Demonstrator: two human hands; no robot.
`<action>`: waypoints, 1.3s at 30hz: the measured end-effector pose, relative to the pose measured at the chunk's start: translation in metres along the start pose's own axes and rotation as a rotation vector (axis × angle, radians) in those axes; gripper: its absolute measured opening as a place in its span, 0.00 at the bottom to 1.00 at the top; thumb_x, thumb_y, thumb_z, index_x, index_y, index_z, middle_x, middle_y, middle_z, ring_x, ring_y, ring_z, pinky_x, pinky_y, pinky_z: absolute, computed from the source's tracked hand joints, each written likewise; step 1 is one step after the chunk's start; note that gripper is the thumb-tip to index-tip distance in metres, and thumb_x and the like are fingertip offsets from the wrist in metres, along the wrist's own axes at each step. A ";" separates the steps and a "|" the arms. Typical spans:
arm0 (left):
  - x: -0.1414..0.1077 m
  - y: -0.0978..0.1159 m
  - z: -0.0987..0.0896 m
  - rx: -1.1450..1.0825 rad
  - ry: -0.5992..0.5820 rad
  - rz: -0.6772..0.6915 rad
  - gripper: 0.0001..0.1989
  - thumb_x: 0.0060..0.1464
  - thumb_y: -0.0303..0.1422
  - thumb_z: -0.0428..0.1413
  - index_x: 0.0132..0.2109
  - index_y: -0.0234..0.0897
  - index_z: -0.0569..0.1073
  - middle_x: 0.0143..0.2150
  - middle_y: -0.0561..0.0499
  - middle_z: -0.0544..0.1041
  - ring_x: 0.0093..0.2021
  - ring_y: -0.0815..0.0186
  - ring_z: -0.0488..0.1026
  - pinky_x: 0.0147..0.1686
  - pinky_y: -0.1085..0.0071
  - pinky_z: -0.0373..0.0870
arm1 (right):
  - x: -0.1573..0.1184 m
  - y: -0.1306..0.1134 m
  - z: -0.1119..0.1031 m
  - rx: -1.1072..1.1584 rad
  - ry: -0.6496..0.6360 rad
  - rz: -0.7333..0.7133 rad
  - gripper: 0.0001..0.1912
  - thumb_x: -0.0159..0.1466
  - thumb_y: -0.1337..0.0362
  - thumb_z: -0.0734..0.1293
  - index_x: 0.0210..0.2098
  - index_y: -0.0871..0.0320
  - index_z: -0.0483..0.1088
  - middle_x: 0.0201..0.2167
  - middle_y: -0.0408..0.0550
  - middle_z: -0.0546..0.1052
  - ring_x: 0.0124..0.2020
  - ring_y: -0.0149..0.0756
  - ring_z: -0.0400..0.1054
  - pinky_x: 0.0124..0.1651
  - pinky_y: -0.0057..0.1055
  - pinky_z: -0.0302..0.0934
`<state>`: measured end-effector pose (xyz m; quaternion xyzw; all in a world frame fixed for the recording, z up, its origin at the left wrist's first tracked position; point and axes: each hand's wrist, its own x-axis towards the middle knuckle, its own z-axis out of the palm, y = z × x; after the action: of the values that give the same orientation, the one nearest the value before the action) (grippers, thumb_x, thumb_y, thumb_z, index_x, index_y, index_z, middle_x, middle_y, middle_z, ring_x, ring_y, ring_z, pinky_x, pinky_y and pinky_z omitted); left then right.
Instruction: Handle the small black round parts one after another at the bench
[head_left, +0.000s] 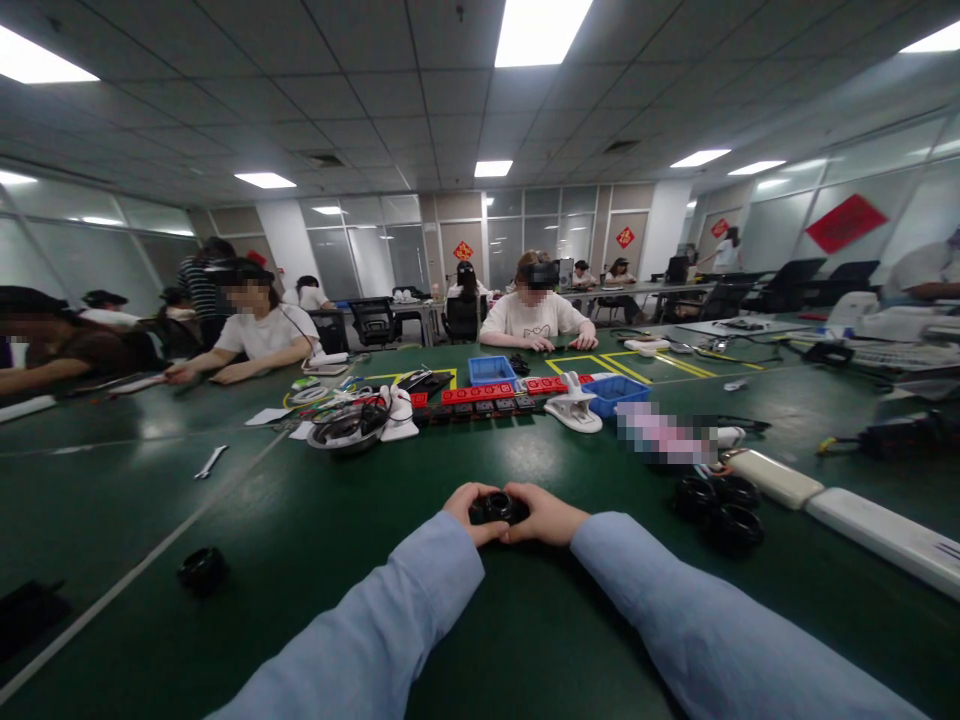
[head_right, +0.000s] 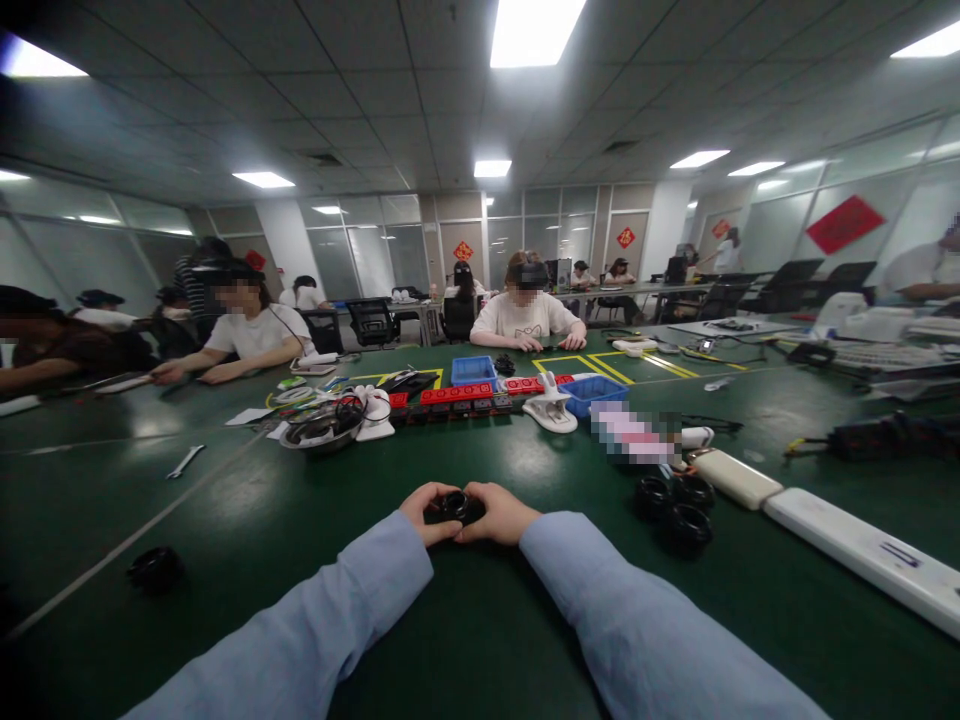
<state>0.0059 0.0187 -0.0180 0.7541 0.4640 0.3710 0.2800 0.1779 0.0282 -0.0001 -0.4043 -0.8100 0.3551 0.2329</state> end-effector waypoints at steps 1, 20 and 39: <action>0.000 0.001 0.002 0.008 0.020 -0.011 0.20 0.34 0.30 0.62 0.39 0.35 0.69 0.37 0.49 0.70 0.39 0.62 0.68 0.37 0.69 0.63 | 0.000 -0.002 0.002 -0.039 0.037 0.029 0.19 0.41 0.61 0.72 0.30 0.60 0.64 0.24 0.39 0.66 0.27 0.29 0.60 0.27 0.24 0.52; -0.010 0.009 -0.005 0.019 0.003 0.055 0.20 0.36 0.31 0.60 0.41 0.36 0.71 0.37 0.49 0.71 0.39 0.62 0.68 0.35 0.68 0.65 | -0.012 -0.012 -0.007 0.186 -0.124 -0.008 0.18 0.46 0.69 0.68 0.38 0.60 0.68 0.32 0.42 0.72 0.35 0.34 0.65 0.39 0.29 0.57; -0.006 0.026 0.004 0.138 0.227 -0.154 0.17 0.33 0.30 0.62 0.36 0.33 0.70 0.34 0.49 0.71 0.37 0.62 0.68 0.39 0.67 0.64 | -0.005 -0.017 0.020 -0.393 0.329 0.136 0.13 0.46 0.59 0.68 0.27 0.60 0.62 0.23 0.44 0.67 0.27 0.32 0.60 0.28 0.26 0.50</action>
<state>0.0203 0.0022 -0.0021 0.6869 0.5736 0.3984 0.2008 0.1595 0.0091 -0.0004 -0.5476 -0.7856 0.1354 0.2542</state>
